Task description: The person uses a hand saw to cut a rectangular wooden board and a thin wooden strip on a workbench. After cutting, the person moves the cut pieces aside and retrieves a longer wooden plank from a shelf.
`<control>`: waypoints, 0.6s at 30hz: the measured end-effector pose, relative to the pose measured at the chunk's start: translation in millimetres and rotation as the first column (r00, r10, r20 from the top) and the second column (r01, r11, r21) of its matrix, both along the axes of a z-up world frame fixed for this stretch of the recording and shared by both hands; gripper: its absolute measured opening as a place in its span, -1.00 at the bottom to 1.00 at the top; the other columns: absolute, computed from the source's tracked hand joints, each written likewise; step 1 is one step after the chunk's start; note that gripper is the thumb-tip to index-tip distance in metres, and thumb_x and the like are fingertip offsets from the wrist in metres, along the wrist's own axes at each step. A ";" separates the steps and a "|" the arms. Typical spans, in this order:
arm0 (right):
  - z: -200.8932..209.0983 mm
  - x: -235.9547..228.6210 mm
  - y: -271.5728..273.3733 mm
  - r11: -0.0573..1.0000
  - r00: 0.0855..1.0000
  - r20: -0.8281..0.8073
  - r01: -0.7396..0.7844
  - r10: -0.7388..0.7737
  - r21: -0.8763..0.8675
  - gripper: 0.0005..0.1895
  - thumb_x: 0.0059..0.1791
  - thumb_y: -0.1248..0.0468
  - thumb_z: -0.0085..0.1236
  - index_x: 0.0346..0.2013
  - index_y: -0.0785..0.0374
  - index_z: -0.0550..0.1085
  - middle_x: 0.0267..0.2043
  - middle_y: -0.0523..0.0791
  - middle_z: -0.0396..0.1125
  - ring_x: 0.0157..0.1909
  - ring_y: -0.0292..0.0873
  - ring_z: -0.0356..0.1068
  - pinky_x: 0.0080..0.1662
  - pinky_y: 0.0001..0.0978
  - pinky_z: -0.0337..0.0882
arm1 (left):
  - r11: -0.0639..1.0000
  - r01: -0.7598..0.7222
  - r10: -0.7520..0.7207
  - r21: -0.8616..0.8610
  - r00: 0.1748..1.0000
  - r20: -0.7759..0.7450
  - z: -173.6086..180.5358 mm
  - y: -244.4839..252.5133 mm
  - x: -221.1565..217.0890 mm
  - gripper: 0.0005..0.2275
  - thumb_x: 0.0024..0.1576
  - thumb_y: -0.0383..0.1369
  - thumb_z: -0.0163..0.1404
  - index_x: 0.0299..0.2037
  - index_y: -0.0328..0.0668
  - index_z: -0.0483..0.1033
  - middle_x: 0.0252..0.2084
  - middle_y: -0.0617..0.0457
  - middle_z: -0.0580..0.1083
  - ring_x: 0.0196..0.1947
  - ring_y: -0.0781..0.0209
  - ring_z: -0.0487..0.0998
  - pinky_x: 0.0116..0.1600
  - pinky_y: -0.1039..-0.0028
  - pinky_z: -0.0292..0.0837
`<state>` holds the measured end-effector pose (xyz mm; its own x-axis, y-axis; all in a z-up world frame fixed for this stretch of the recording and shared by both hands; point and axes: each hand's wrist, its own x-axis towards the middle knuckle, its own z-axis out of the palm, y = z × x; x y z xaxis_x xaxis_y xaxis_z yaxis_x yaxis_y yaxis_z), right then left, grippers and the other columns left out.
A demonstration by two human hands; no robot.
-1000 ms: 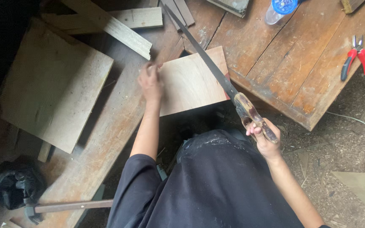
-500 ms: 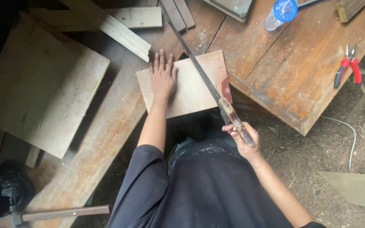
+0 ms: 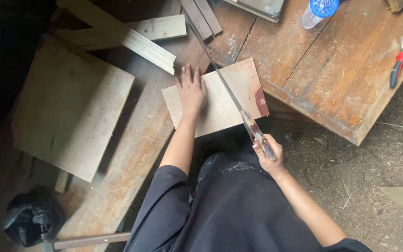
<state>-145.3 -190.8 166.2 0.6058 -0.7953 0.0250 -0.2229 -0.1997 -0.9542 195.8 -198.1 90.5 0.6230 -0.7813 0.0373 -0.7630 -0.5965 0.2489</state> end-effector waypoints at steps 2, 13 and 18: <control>-0.8 2.3 2.9 1.000 1.000 0.013 0.026 -0.026 -0.015 -0.69 0.08 0.12 0.20 -0.09 0.33 0.46 -0.33 -0.17 0.42 -0.30 -0.33 0.43 -0.22 -0.50 0.42 | 1.000 0.002 -0.002 0.000 1.000 -0.019 -0.9 -7.2 0.1 -0.52 0.32 -0.16 -0.21 0.44 -0.07 0.19 0.55 -0.10 0.05 0.57 -0.01 -0.05 0.57 -0.07 -0.26; -15.6 18.2 9.7 1.000 0.998 -0.053 0.029 -0.029 0.000 -0.62 0.03 0.13 0.21 0.00 0.33 0.44 -0.40 -0.17 0.39 -0.37 -0.32 0.38 -0.24 -0.49 0.40 | 0.994 -0.040 0.033 -0.106 0.997 -0.063 2.3 -9.9 7.3 -0.47 0.32 -0.19 -0.24 0.47 -0.25 0.11 0.56 -0.15 0.03 0.56 -0.04 0.01 0.52 -0.01 -0.12; -15.4 23.3 20.4 0.998 0.999 0.005 0.036 -0.036 0.047 -0.64 0.07 0.11 0.14 0.02 0.33 0.43 -0.39 -0.20 0.42 -0.36 -0.35 0.41 -0.23 -0.51 0.42 | 0.996 -0.032 0.030 -0.077 0.999 -0.032 0.4 -12.8 9.0 -0.47 0.30 -0.18 -0.23 0.45 -0.26 0.13 0.55 -0.11 0.04 0.54 0.02 0.03 0.54 0.02 -0.10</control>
